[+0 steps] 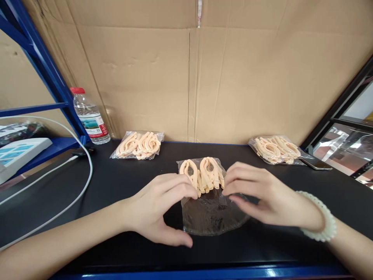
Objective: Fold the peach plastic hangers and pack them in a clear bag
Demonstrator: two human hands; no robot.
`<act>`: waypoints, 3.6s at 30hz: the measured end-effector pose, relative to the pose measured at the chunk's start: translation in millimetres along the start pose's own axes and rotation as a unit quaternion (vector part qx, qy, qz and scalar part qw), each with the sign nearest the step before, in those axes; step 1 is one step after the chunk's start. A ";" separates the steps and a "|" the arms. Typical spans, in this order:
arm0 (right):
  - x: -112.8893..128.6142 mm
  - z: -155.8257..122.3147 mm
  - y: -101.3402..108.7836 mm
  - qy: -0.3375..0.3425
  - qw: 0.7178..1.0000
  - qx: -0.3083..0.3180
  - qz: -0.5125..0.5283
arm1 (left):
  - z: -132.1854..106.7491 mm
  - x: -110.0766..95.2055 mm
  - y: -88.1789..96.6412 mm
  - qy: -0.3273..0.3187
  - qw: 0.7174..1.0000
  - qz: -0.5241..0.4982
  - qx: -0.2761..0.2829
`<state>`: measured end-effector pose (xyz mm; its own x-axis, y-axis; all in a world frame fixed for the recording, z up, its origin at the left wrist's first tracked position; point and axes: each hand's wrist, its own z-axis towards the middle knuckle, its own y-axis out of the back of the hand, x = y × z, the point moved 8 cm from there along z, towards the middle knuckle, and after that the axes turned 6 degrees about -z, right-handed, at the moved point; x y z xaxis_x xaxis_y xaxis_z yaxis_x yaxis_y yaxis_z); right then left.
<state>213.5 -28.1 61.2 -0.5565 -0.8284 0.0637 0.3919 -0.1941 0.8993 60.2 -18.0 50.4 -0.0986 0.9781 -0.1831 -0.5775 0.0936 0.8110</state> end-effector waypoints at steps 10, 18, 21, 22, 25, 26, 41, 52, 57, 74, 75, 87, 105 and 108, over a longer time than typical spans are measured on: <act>-37.2 -13.3 -24.8 0.002 0.985 0.159 0.074 | -7.1 17.1 -17.5 0.029 0.999 -0.011 0.020; -52.7 -3.1 -5.5 -0.071 0.966 -0.005 0.249 | -9.4 36.0 -1.2 0.106 0.980 -0.153 -0.071; -65.3 -5.7 -8.0 -0.151 0.927 -0.070 0.336 | -15.5 48.9 5.8 0.191 0.954 -0.189 -0.135; -68.8 -7.2 -10.5 -0.175 0.914 -0.087 0.355 | -18.2 53.2 7.6 0.221 0.940 -0.205 -0.159; -76.6 -10.9 -17.1 -0.222 0.883 -0.132 0.392 | -26.2 64.6 9.4 0.296 0.889 -0.266 -0.226; -78.7 -12.0 -19.3 -0.233 0.871 -0.144 0.407 | -28.7 68.0 9.3 0.315 0.870 -0.286 -0.248; -85.9 -14.5 -25.5 -0.239 0.878 -0.192 0.369 | -31.3 69.8 12.0 0.353 0.874 -0.219 -0.250; -87.2 -9.4 -37.7 -0.211 0.892 -0.085 0.391 | -27.6 78.2 -2.1 0.366 0.904 -0.167 -0.148; -86.3 -10.8 -36.0 -0.179 0.926 -0.135 0.305 | -30.5 78.1 -5.0 0.343 0.921 -0.118 -0.145; -72.7 -15.9 5.3 -0.183 0.923 -0.323 0.106 | -12.5 28.9 40.2 0.187 0.938 0.111 -0.270; -70.1 -16.1 10.0 -0.186 0.917 -0.336 0.107 | -10.8 24.3 43.0 0.179 0.936 0.120 -0.279; -81.3 -29.7 22.8 -0.332 0.819 -0.450 0.133 | 34.7 31.1 39.0 0.194 0.924 0.110 -0.309; -231.4 -133.1 126.9 -0.566 0.769 -0.295 -0.040 | 213.4 123.0 -81.2 0.359 0.873 -0.157 -0.292; -265.6 -147.1 151.9 -0.603 0.750 -0.264 -0.057 | 254.0 145.9 -100.6 0.397 0.847 -0.206 -0.288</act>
<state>528.6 85.1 117.3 -0.7420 0.2263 0.6310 0.3494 -0.6728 0.6521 309.7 162.4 83.2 -0.1732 0.4304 -0.8859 -0.9726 0.0671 0.2228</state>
